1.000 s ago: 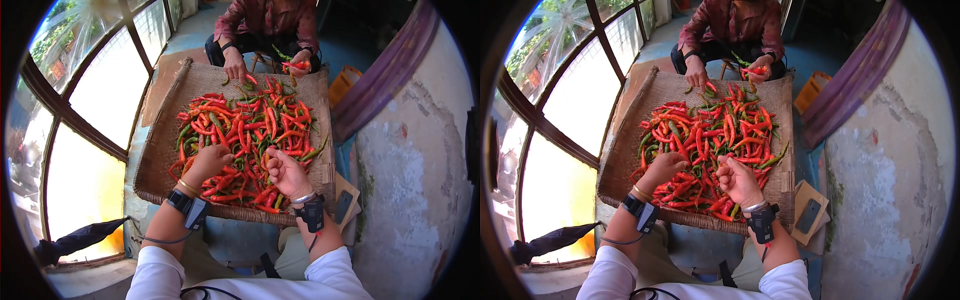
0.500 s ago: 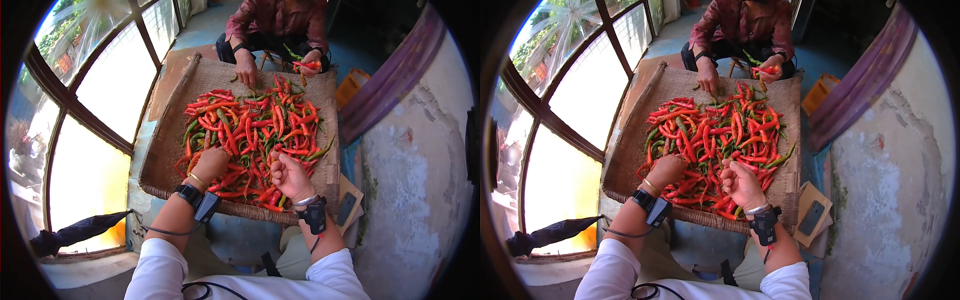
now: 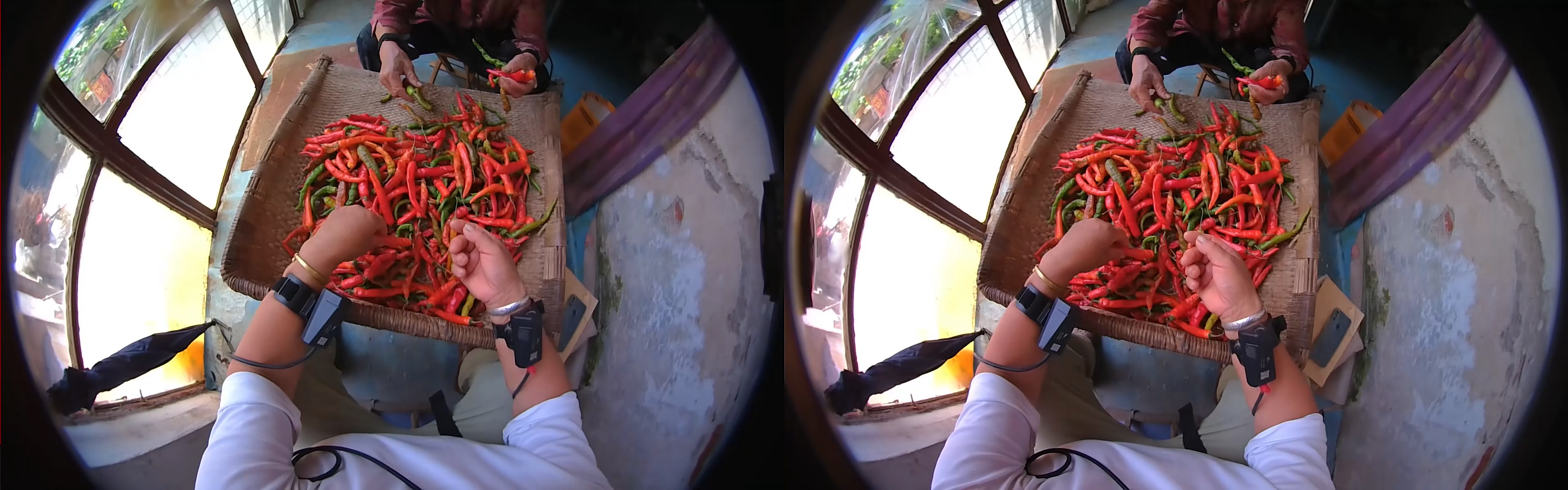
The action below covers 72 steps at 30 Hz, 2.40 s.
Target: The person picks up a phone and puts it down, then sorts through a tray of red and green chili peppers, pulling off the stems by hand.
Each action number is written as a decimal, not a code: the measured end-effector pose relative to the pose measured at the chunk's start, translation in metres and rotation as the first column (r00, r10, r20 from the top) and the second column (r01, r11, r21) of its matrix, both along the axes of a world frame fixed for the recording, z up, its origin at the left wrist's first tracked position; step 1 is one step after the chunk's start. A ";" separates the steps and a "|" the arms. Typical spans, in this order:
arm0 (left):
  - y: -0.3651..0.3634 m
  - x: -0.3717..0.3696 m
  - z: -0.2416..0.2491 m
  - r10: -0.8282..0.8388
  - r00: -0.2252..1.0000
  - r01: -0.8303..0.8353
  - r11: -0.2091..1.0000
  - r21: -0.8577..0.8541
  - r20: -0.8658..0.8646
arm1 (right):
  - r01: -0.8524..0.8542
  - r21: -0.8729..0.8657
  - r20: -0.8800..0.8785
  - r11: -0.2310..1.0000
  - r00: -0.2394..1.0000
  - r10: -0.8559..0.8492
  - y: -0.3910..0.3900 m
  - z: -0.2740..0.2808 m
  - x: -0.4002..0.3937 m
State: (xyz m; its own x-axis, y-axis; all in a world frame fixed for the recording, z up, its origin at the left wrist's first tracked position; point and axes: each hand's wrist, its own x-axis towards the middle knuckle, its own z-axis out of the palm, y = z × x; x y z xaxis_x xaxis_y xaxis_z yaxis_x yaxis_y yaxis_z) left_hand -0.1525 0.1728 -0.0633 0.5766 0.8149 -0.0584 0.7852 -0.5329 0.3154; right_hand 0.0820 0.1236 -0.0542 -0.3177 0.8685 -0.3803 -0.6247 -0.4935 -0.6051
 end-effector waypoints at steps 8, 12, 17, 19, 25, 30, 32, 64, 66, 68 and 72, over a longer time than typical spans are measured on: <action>-0.012 0.005 0.032 0.220 0.865 -0.089 0.952 -0.294 0.450 | -0.144 -0.020 0.121 0.989 0.982 0.145 -0.004 -0.005 -0.005; -0.015 0.010 0.031 0.313 0.726 0.023 0.879 -0.476 0.613 | -0.142 -0.018 0.102 0.990 0.984 0.143 -0.006 0.000 -0.014; -0.024 0.024 0.031 0.282 0.737 0.125 0.837 -0.533 0.614 | -0.064 0.042 -0.026 0.997 0.998 0.065 -0.003 -0.006 -0.013; -0.022 0.026 0.031 0.316 0.790 0.129 0.752 -0.647 0.525 | -0.085 0.077 0.054 0.993 0.995 0.081 -0.003 0.002 -0.013; -0.013 0.020 0.009 0.331 0.744 -0.087 0.909 -0.407 0.581 | 0.051 0.111 -0.047 0.993 0.998 -0.046 0.016 0.005 0.005; -0.015 0.011 -0.009 0.176 0.950 -0.121 0.969 -0.214 0.259 | 0.289 0.093 -0.080 0.953 0.956 -0.282 0.027 0.010 0.014; -0.017 0.012 -0.020 0.092 0.995 -0.082 0.976 -0.200 0.045 | 0.228 0.048 0.014 0.972 0.973 -0.229 0.022 0.008 0.011; -0.019 0.048 0.012 0.850 0.121 0.161 0.493 -0.855 0.513 | -0.195 0.165 0.335 0.967 0.933 0.131 -0.011 0.005 -0.032; -0.021 0.047 0.013 0.843 0.134 0.187 0.495 -0.849 0.521 | -0.189 0.133 0.334 0.973 0.933 0.135 -0.007 -0.002 -0.027; -0.019 0.045 0.012 0.839 0.143 0.245 0.483 -0.841 0.524 | -0.178 0.102 0.335 0.979 0.933 0.135 -0.004 -0.001 -0.022; -0.017 0.039 0.014 0.897 0.038 0.349 0.401 -0.847 0.440 | -0.207 0.040 0.341 0.978 0.922 0.181 0.000 0.007 -0.003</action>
